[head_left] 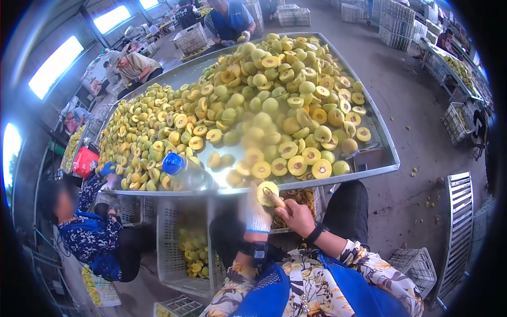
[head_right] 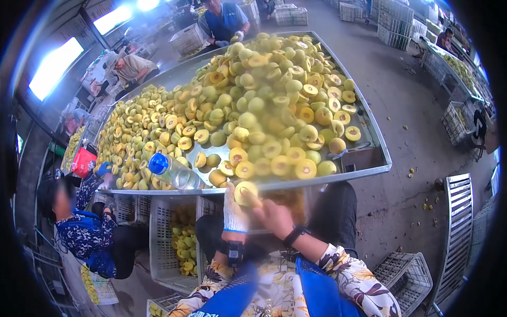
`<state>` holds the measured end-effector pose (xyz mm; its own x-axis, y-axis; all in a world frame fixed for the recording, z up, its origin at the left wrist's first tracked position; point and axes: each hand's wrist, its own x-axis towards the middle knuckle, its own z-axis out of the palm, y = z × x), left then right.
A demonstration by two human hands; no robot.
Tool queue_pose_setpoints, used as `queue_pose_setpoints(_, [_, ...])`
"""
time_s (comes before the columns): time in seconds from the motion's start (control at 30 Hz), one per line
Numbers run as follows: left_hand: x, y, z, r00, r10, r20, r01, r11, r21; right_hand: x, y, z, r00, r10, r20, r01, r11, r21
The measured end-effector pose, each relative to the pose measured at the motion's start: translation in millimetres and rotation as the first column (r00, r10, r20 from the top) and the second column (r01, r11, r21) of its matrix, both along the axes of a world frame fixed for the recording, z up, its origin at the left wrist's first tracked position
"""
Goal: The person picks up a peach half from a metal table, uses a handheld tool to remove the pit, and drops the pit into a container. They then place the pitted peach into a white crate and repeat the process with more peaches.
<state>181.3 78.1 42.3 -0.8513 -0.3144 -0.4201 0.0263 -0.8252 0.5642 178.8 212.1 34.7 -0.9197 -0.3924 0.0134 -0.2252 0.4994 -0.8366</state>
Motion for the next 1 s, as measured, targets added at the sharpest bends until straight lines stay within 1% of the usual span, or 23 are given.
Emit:
queue_pose_setpoints(0.13, [-1.8,-0.7,-1.1,1.0,0.025,-0.002,-0.025,0.997,-0.077,0.4,-2.9,-5.2,0.997,-0.017,-0.069,0.016,1.0,-0.014])
queue_pose_setpoints(0.23, [-2.8,1.9,-2.4,0.999,0.033,0.019,-0.029,0.98,-0.198,0.2,-3.4,-3.3,0.997,-0.019,-0.068,0.017,0.999,-0.039])
queue_pose_setpoints(0.27, [-1.8,-1.0,-7.3,1.0,0.019,0.023,-0.009,0.924,-0.382,0.9,-4.4,-4.9,0.997,-0.031,-0.077,0.028,0.999,-0.04])
queue_pose_setpoints(0.3, [-1.1,-2.7,-9.0,0.997,0.034,0.068,-0.006,0.923,-0.384,-0.5,-5.5,-6.2,0.996,-0.041,-0.075,0.039,0.999,-0.036])
queue_pose_setpoints(0.33, [-1.9,-3.7,-8.5,0.997,0.031,0.074,-0.001,0.924,-0.382,-1.4,-3.4,-3.7,0.997,-0.004,-0.076,0.003,1.0,-0.009])
queue_pose_setpoints(0.37, [-2.4,-4.8,-7.9,0.996,0.028,0.08,0.004,0.925,-0.381,-2.0,-4.0,-1.4,0.995,-0.004,-0.1,0.002,1.0,-0.016])
queue_pose_setpoints(0.4, [-2.7,-5.7,-7.2,0.996,0.025,0.086,0.009,0.925,-0.379,-2.3,-4.2,12.2,1.0,-0.027,0.001,0.027,0.999,0.022])
queue_pose_setpoints(0.43, [-6.6,-13.6,-17.9,0.998,-0.035,0.057,0.044,0.984,-0.172,-3.8,-2.1,14.5,0.999,-0.014,0.045,0.014,1.0,0.001])
queue_pose_setpoints(0.47, [-8.6,-7.1,-1.5,0.999,0.01,-0.044,-0.022,0.964,-0.265,-4.1,-1.2,16.5,0.999,-0.002,0.047,0.001,1.0,0.025])
queue_pose_setpoints(0.57, [-5.4,-9.2,2.2,0.999,0.03,-0.041,-0.037,0.981,-0.193,-4.2,-1.0,17.1,1.0,0.011,0.007,-0.011,0.999,0.047])
queue_pose_setpoints(0.6, [-9.9,-10.2,-4.6,0.995,0.097,-0.006,-0.097,0.981,-0.166,-4.7,-0.9,17.2,1.0,0.009,-0.012,-0.008,0.999,0.047])
queue_pose_setpoints(0.67, [-12.5,-9.6,-7.6,0.99,0.138,0.018,-0.135,0.983,-0.123,-4.1,-1.1,18.4,1.0,0.018,-0.022,-0.017,0.999,0.052])
queue_pose_setpoints(0.77, [-10.2,-9.4,-0.5,0.993,0.116,0.0,-0.116,0.991,-0.071,-0.7,-2.6,17.9,0.999,0.033,-0.029,-0.031,0.997,0.072])
queue_pose_setpoints(0.83, [-6.4,-6.9,10.0,0.997,0.077,-0.021,-0.078,0.995,-0.065,0.7,-4.1,18.3,0.999,0.041,-0.012,-0.039,0.994,0.101])
queue_pose_setpoints(0.87, [-3.7,-5.5,13.7,0.998,0.057,-0.039,-0.061,0.993,-0.101,1.7,-5.4,18.7,0.999,0.046,0.008,-0.047,0.992,0.12])
queue_pose_setpoints(0.9, [-1.0,-5.5,18.5,0.997,0.031,-0.068,-0.043,0.981,-0.19,3.1,-6.7,18.6,0.998,0.051,0.028,-0.054,0.989,0.138])
queue_pose_setpoints(0.93, [-3.2,-8.4,0.8,0.984,-0.014,-0.179,-0.116,0.716,-0.688,5.1,-8.2,18.1,0.998,0.059,0.033,-0.064,0.987,0.151])
queue_pose_setpoints(0.97, [-5.4,-11.0,-15.7,0.96,0.055,-0.274,-0.279,0.223,-0.934,7.4,-9.8,17.4,0.997,0.068,0.038,-0.073,0.984,0.163])
queue_pose_setpoints(1.0, [-7.4,-13.1,-29.7,0.937,-0.024,-0.35,-0.337,-0.339,-0.879,9.4,-10.7,16.8,0.996,0.076,0.045,-0.083,0.981,0.176])
